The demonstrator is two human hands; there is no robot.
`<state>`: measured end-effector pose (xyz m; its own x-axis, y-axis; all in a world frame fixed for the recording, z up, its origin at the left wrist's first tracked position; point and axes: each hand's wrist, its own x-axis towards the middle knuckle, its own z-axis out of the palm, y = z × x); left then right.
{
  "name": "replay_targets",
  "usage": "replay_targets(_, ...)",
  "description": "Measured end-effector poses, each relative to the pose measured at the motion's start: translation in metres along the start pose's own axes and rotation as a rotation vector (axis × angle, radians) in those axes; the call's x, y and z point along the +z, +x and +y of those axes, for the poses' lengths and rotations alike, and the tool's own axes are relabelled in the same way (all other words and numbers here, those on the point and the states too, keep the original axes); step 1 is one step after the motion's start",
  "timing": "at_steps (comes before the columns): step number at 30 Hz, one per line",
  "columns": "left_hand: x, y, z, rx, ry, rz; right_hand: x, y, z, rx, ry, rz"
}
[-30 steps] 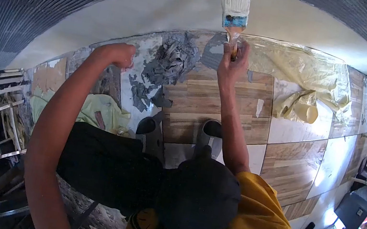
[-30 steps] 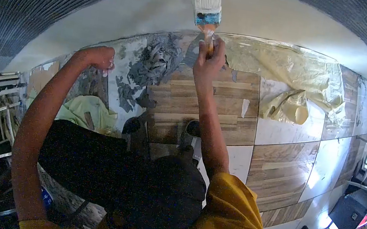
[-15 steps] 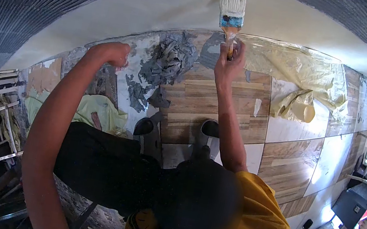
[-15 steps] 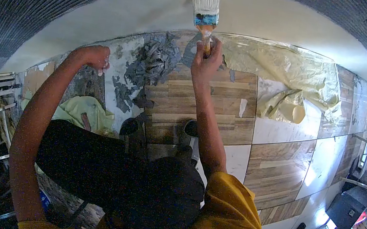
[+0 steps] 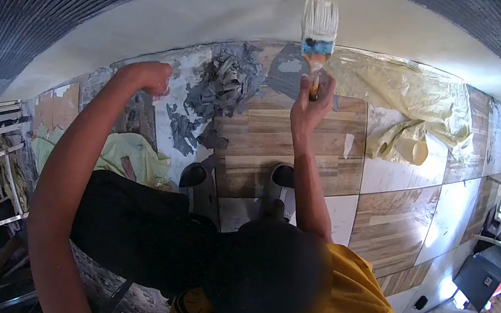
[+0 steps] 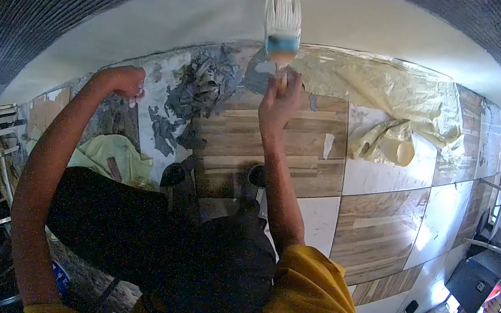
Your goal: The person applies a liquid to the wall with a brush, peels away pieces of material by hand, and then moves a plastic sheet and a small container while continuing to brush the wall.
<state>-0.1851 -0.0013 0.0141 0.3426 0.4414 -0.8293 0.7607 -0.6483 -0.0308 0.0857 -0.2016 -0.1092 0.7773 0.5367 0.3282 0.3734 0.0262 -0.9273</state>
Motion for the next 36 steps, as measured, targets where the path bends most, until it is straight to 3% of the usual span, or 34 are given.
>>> replay_targets(5, 0.003, 0.009, -0.008, 0.067, -0.040, -0.017, 0.001, 0.022, -0.032, 0.038, 0.052, 0.007)
replay_targets(15, 0.013, 0.015, -0.015, 0.043, 0.031, 0.039, 0.009, 0.030, -0.017, -0.008, 0.019, 0.052)
replay_targets(23, 0.015, 0.019, -0.021, 0.062, -0.034, 0.040, -0.002, 0.014, -0.002, 0.063, -0.192, -0.011)
replay_targets(26, 0.015, 0.019, -0.020, 0.059, -0.027, 0.023, -0.008, 0.004, 0.003, 0.097, 0.003, -0.003)
replay_targets(36, 0.005, 0.005, -0.008, 0.013, -0.018, 0.050, 0.002, 0.027, -0.025, 0.015, -0.030, 0.061)
